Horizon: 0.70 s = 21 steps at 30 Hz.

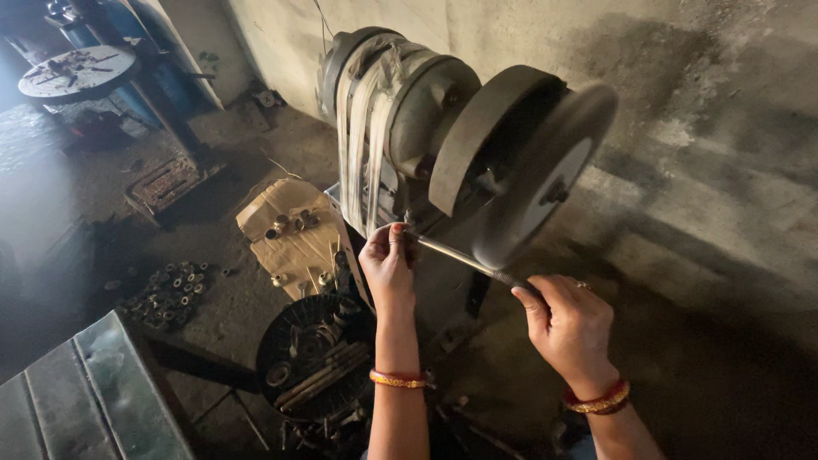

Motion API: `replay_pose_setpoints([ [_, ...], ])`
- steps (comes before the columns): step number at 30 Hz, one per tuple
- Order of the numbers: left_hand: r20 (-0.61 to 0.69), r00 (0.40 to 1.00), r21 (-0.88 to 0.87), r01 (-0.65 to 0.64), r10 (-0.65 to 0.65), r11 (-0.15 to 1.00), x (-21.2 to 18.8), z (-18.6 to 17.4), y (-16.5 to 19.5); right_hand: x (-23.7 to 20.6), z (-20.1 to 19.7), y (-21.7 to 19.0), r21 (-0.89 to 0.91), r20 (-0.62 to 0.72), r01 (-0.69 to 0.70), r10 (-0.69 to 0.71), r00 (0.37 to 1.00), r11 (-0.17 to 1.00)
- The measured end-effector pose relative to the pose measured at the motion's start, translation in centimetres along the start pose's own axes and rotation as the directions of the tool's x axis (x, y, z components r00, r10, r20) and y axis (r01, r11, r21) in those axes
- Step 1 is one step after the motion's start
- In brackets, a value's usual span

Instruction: The person holds a long metal rod with both hands and presses it against a rotating grinding wheel to smooth or shape its surface. They repeatedly rotate and reposition the rod while maintaining contact with the wheel.

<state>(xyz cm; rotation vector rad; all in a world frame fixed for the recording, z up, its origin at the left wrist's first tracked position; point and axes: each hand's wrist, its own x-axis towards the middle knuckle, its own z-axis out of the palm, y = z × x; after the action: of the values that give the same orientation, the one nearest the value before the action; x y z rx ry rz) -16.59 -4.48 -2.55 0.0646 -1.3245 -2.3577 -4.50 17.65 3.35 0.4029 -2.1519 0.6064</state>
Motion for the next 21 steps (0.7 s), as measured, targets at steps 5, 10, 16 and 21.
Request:
replay_pose_setpoints([
  [5, 0.053, 0.998, 0.03, -0.046, 0.044, 0.999, -0.4, 0.5, -0.2, -0.3, -0.8, 0.0, -0.033, -0.038, 0.01, -0.011, 0.999, 0.999],
  [10, 0.11, 0.994, -0.039, 0.015, -0.011, 0.999, -1.2, 1.5, -1.0, -1.3, -2.1, 0.5, -0.076, -0.07, 0.045, -0.051, 0.996, 0.996],
  [16, 0.14, 0.988, -0.045, 0.068, -0.061, 0.997, -3.1, 2.5, -0.5, -2.4, -3.7, 1.4, -0.106, -0.048, 0.019, -0.025, 0.999, 0.994],
  [21, 0.189, 0.98, -0.007, 0.06, -0.057, 0.998, -4.5, 3.2, 0.8, -3.3, -5.1, 1.7, -0.154, -0.042, 0.04, -0.047, 0.998, 0.987],
])
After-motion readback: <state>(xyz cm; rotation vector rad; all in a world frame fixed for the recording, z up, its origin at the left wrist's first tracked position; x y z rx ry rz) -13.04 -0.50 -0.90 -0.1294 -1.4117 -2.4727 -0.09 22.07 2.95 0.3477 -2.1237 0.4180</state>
